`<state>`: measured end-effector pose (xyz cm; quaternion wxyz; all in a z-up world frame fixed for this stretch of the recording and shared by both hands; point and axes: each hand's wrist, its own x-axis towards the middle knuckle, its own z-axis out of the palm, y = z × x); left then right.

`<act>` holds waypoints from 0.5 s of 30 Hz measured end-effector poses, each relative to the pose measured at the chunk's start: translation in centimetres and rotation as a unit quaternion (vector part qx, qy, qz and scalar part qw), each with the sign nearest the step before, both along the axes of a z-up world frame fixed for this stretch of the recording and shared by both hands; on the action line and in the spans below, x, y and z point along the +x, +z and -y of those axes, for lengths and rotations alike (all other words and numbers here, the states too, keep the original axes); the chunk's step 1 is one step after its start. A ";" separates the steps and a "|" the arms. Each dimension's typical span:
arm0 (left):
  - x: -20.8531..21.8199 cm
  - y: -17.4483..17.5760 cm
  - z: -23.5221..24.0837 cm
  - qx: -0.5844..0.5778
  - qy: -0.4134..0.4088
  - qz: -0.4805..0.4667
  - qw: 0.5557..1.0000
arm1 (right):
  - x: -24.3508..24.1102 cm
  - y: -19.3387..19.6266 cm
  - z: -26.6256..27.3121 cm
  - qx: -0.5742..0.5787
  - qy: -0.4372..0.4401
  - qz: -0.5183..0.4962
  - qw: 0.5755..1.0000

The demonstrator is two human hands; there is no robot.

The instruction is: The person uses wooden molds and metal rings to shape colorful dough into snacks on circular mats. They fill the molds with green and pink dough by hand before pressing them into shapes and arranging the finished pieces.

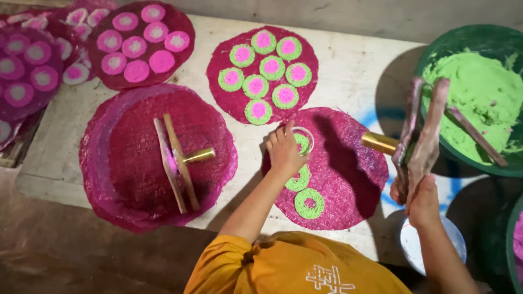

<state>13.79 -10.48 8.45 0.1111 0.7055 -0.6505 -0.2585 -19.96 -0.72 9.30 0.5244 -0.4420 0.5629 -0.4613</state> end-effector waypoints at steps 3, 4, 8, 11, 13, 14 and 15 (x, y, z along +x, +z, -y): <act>-1.1 0.3 2.9 -0.036 -0.022 0.005 0.999 | 0.0 0.0 -1.2 -0.036 -0.001 0.049 0.998; -1.6 0.3 4.0 -0.030 -0.038 0.007 0.999 | -0.1 -0.2 -1.4 -0.036 -0.010 0.055 0.998; -3.0 -0.1 7.4 0.009 -0.110 0.011 0.994 | -1.1 -0.8 -2.7 -0.029 -0.027 0.049 0.998; -2.5 -0.9 8.4 0.038 -0.181 0.059 0.981 | -2.1 -1.3 -4.0 -0.045 -0.031 0.015 0.998; -1.6 -0.9 8.4 0.037 -0.224 0.124 0.966 | -2.8 -1.4 -4.8 -0.051 -0.035 0.005 0.998; -0.8 -0.7 8.2 0.029 -0.239 0.166 0.956 | -2.8 -1.5 -5.0 -0.047 -0.036 0.010 0.998; -0.1 -0.3 8.1 0.022 -0.253 0.208 0.945 | -2.8 -1.5 -5.2 -0.042 -0.038 0.016 0.998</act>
